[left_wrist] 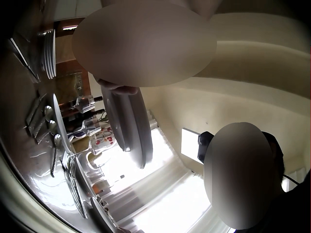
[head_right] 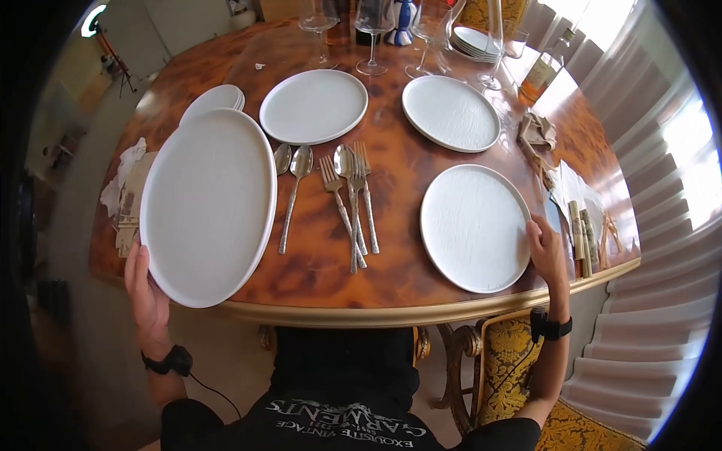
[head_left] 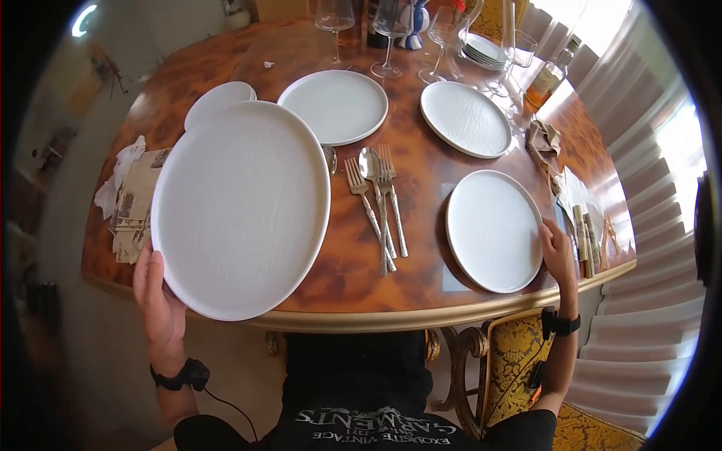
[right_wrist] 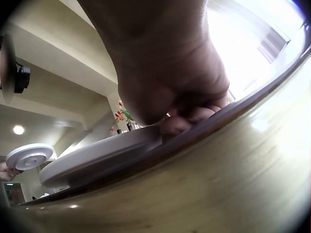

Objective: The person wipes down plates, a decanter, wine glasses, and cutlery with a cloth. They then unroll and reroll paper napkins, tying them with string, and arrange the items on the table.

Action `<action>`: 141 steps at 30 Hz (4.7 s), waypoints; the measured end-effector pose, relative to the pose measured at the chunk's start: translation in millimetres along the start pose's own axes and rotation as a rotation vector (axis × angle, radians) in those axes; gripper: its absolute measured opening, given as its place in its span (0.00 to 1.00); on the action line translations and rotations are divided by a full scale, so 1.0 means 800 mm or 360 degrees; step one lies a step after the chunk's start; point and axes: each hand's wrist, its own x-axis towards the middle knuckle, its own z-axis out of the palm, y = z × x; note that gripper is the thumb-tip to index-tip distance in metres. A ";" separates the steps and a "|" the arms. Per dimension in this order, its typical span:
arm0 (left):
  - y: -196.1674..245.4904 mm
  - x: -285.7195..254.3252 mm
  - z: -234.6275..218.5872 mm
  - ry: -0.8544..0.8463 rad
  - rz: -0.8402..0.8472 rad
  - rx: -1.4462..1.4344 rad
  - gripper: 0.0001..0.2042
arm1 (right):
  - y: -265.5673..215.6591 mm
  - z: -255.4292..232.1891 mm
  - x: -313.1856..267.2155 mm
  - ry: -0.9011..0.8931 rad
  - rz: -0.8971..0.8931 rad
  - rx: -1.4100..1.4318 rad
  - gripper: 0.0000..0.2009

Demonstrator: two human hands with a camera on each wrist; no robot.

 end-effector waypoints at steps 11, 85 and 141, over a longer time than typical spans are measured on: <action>0.012 -0.025 -0.048 0.0285 0.0267 0.0105 0.22 | -0.202 0.004 0.007 -0.0379 -0.0403 0.0304 0.13; -0.132 -0.031 0.184 -0.0849 -0.0643 -0.0373 0.13 | -0.022 -0.055 -0.037 0.0285 -0.0225 0.0101 0.28; -0.069 0.055 0.123 -0.1484 -0.0356 0.0954 0.24 | -0.189 0.015 -0.024 0.0036 -0.0754 -0.0268 0.16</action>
